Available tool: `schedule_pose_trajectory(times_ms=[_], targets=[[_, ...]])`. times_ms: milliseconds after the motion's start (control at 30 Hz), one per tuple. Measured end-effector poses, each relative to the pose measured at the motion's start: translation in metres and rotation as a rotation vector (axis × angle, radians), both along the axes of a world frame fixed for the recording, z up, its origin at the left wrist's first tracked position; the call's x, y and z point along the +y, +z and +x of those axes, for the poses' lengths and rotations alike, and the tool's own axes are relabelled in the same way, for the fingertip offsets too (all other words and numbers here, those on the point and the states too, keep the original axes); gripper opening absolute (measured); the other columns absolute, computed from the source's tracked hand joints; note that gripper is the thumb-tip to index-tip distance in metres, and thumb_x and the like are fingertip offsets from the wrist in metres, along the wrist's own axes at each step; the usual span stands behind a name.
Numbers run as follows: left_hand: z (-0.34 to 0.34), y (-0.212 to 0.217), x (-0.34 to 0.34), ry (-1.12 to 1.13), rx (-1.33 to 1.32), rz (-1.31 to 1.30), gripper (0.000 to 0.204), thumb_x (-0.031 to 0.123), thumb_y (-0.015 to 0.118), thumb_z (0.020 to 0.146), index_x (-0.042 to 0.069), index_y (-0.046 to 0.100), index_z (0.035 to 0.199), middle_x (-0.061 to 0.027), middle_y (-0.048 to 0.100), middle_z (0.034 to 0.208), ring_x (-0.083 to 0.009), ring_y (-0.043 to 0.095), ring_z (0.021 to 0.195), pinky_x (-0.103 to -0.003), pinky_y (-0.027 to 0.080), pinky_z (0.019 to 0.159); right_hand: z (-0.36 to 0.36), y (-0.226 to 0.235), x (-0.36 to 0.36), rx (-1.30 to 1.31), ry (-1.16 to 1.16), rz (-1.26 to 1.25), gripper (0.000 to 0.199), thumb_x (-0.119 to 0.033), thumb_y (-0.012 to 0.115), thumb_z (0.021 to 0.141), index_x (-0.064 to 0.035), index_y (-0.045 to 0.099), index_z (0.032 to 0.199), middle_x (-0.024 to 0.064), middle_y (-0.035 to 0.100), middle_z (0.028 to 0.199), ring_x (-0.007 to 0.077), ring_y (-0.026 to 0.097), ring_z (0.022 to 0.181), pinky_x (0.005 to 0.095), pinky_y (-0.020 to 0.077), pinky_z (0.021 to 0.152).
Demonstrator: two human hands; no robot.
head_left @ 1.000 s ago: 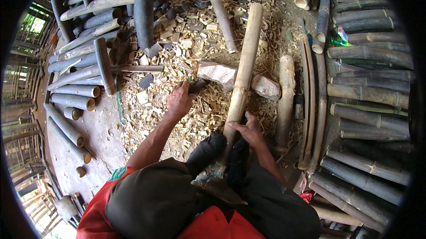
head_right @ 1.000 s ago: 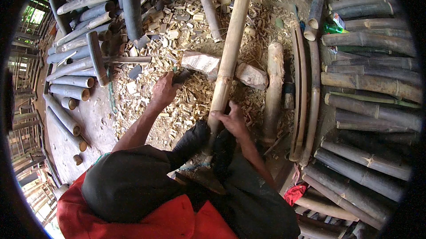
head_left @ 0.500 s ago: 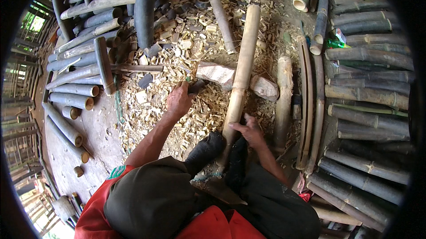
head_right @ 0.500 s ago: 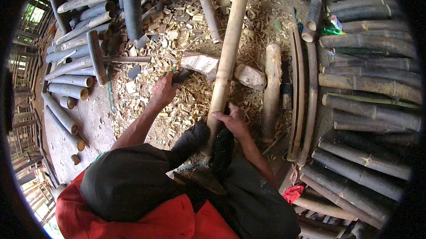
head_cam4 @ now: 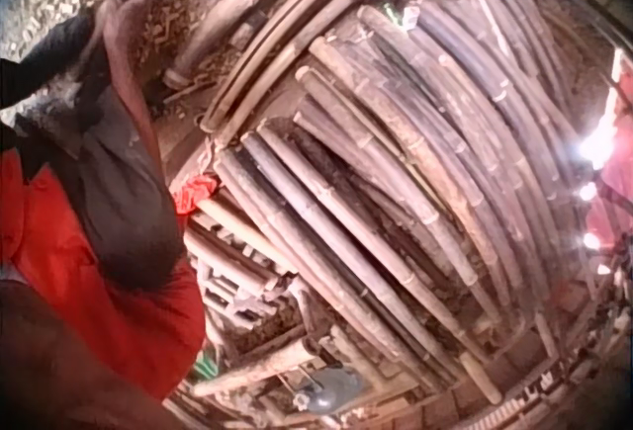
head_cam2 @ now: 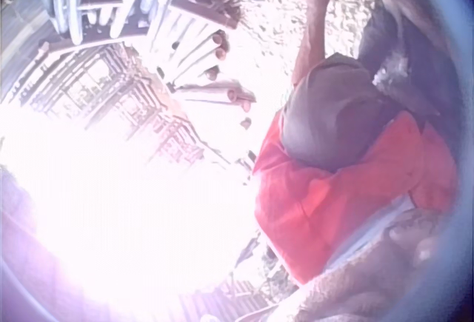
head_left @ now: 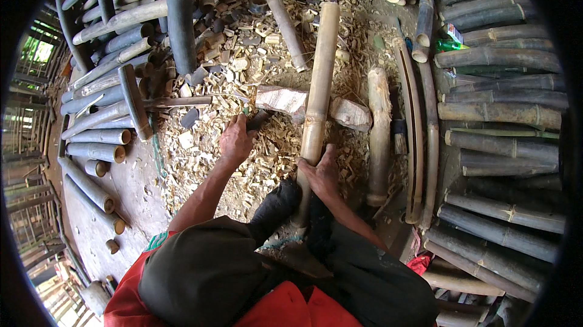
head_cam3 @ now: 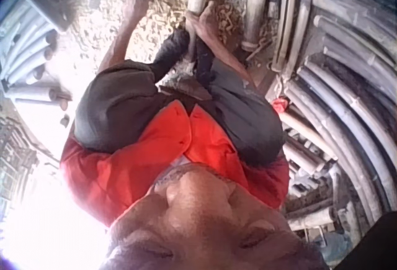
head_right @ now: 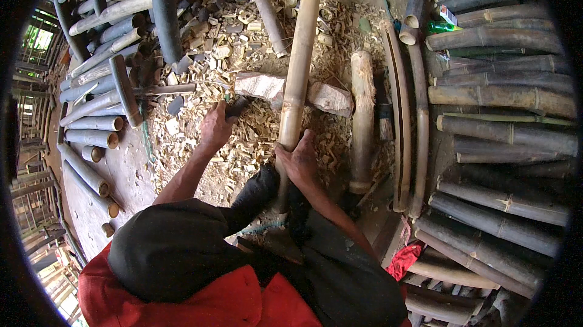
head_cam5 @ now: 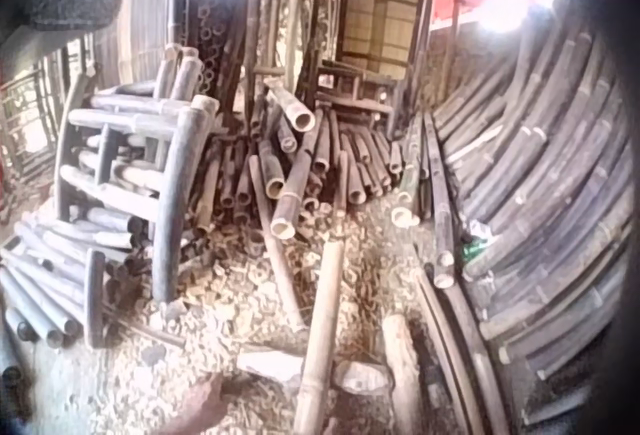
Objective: The person holds a bamboo segment and strikes it with a wooden mallet to split or shave off thin strips, then uses a small blade to refine the surface of a bamboo piece.
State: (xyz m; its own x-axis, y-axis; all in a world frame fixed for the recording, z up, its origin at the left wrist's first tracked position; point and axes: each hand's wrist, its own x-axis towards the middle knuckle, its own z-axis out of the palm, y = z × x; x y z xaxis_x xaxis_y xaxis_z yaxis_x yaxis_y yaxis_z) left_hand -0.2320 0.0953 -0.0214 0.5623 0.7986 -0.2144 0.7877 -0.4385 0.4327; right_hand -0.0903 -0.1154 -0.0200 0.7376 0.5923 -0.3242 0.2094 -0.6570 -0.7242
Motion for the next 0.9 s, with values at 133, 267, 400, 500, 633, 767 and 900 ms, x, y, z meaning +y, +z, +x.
schedule_pose_trajectory(times_ms=[133, 267, 400, 500, 633, 767, 900], targets=[[-0.005, 0.000, 0.001, 0.002, 0.014, -0.002, 0.040, 0.015, 0.076, 0.085, 0.002, 0.054, 0.117, -0.0182, 0.063, 0.116, -0.0367, 0.064, 0.106, -0.050, 0.051, 0.088, -0.004, 0.020, 0.015, 0.016, 0.025, -0.182, 0.084, -0.044, 0.085, 0.074, 0.0008, 0.034, 0.123, 0.0282, 0.065, 0.103, 0.0445, 0.068, 0.092, 0.0511, 0.0555, 0.082], [-0.004, 0.000, 0.001, -0.007, 0.003, -0.005, 0.041, 0.015, 0.076, 0.085, 0.003, 0.054, 0.117, -0.0187, 0.063, 0.117, -0.0374, 0.063, 0.107, -0.050, 0.051, 0.089, -0.003, 0.017, 0.016, 0.074, 0.002, -0.270, 0.085, -0.043, 0.087, 0.072, -0.0005, 0.034, 0.124, 0.0272, 0.064, 0.110, 0.0431, 0.068, 0.098, 0.0514, 0.0549, 0.085], [-0.005, -0.003, 0.002, -0.011, -0.011, -0.003, 0.044, 0.015, 0.076, 0.084, 0.003, 0.054, 0.119, -0.0192, 0.062, 0.118, -0.0381, 0.062, 0.109, -0.050, 0.051, 0.089, -0.003, 0.012, 0.014, 0.053, 0.009, -0.238, 0.085, -0.044, 0.087, 0.072, -0.0002, 0.035, 0.123, 0.0268, 0.063, 0.110, 0.0432, 0.067, 0.098, 0.0513, 0.0543, 0.085], [-0.005, -0.003, 0.001, -0.012, -0.016, -0.004, 0.046, 0.015, 0.076, 0.084, 0.003, 0.053, 0.122, -0.0191, 0.061, 0.119, -0.0385, 0.062, 0.110, -0.050, 0.051, 0.090, -0.003, 0.008, 0.013, 0.037, 0.000, -0.213, 0.087, -0.047, 0.087, 0.071, 0.0013, 0.035, 0.121, 0.0259, 0.062, 0.104, 0.0425, 0.067, 0.091, 0.0507, 0.0544, 0.081], [-0.004, -0.003, 0.001, -0.016, -0.011, -0.003, 0.048, 0.015, 0.076, 0.084, 0.002, 0.053, 0.125, -0.0187, 0.061, 0.119, -0.0385, 0.062, 0.110, -0.050, 0.051, 0.090, -0.003, 0.005, 0.011, 0.023, -0.021, -0.139, 0.084, -0.047, 0.089, 0.069, 0.0023, 0.039, 0.116, 0.0245, 0.062, 0.104, 0.0406, 0.067, 0.091, 0.0494, 0.0548, 0.080], [-0.005, -0.003, 0.002, -0.008, -0.011, 0.009, 0.045, 0.016, 0.076, 0.084, 0.002, 0.054, 0.121, -0.0184, 0.061, 0.117, -0.0381, 0.062, 0.109, -0.050, 0.051, 0.089, 0.009, 0.011, 0.002, 0.126, 0.036, 0.024, 0.078, -0.040, 0.088, 0.071, 0.0062, 0.048, 0.121, 0.0234, 0.067, 0.105, 0.0357, 0.069, 0.095, 0.0450, 0.0550, 0.086], [-0.009, -0.003, 0.003, -0.011, -0.017, 0.014, 0.041, 0.017, 0.076, 0.085, 0.002, 0.055, 0.117, -0.0185, 0.061, 0.116, -0.0382, 0.062, 0.108, -0.050, 0.051, 0.088, 0.033, 0.006, -0.011, 0.599, 0.035, 0.203, 0.086, -0.040, 0.088, 0.073, 0.0092, 0.054, 0.135, 0.0190, 0.068, 0.116, 0.0246, 0.066, 0.102, 0.0369, 0.0512, 0.093]])
